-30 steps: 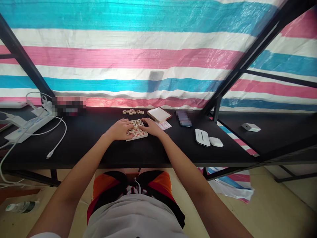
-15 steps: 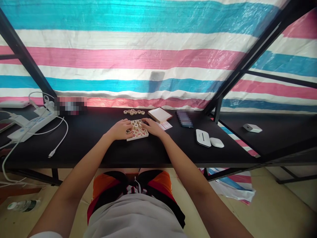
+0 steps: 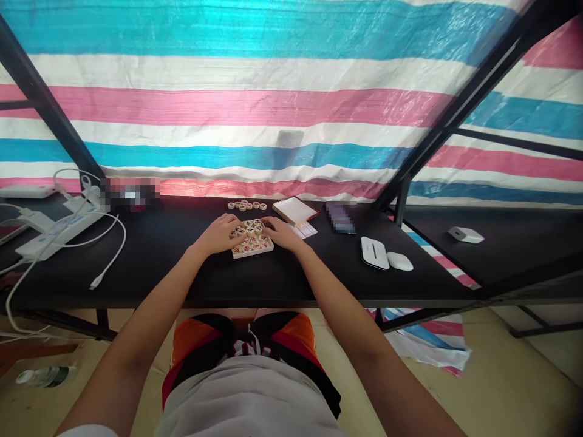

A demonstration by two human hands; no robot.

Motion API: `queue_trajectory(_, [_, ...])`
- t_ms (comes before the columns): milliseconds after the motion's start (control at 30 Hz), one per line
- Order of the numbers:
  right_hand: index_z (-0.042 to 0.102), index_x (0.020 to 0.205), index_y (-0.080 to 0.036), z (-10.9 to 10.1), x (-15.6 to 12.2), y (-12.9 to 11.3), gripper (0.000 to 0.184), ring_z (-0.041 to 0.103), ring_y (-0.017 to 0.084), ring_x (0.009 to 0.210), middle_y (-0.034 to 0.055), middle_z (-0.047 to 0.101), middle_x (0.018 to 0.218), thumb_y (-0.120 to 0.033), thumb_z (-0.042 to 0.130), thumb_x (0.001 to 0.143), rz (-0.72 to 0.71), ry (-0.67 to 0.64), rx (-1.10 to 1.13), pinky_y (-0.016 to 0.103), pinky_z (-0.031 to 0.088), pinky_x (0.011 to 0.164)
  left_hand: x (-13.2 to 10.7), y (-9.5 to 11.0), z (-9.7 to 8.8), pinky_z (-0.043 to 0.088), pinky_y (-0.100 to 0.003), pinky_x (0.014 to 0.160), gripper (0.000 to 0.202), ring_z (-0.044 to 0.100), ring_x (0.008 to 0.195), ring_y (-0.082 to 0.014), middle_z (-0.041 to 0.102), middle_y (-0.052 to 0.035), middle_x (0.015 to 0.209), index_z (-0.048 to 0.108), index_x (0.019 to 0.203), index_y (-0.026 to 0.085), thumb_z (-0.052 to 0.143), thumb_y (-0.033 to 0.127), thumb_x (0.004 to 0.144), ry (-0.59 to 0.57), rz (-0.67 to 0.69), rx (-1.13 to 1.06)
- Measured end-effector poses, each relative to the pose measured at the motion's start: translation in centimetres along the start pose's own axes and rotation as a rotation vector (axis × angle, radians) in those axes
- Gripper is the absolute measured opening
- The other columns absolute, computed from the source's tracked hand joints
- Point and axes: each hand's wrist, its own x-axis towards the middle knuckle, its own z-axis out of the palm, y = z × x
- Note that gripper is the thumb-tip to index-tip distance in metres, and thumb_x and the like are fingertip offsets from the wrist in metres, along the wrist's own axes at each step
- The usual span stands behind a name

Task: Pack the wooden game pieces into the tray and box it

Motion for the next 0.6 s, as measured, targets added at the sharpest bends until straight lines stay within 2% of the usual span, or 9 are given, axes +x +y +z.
queue_trajectory(233, [0.057,0.123,-0.016,-0.1,0.1,0.0,0.037,0.057,0.019,0.105,0.0107,0.062,0.113,-0.023,0.048,0.087,0.011,-0.003,-0.009,0.033,0.041,0.096,-0.2,-1.1,0.5,0.037,-0.038,0.101,0.057,0.049,0.117,-0.0267,0.052,-0.0113,0.124,0.055,0.125,0.020,0.044,0.060,0.087,-0.123,-0.187,-0.102])
queue_trajectory(433, [0.057,0.122,-0.016,-0.1,0.1,0.1,0.036,0.057,0.019,0.105,0.0099,0.063,0.114,-0.022,0.048,0.087,0.001,-0.007,0.001,0.033,0.041,0.096,-0.3,-1.0,0.2,0.035,-0.037,0.103,0.061,0.046,0.122,-0.0262,0.052,-0.0100,0.129,0.048,0.134,0.022,0.032,0.063,0.091,-0.173,-0.239,-0.190])
queue_trajectory(600, [0.057,0.121,-0.017,-0.2,0.0,-0.2,0.035,0.058,0.019,0.104,0.0093,0.064,0.112,-0.022,0.049,0.088,0.003,-0.008,0.003,0.033,0.042,0.094,-0.3,-0.7,0.0,0.036,-0.038,0.103,0.074,0.045,0.123,-0.0291,0.047,-0.0105,0.134,0.043,0.139,0.023,0.050,0.068,0.080,-0.210,-0.203,-0.185])
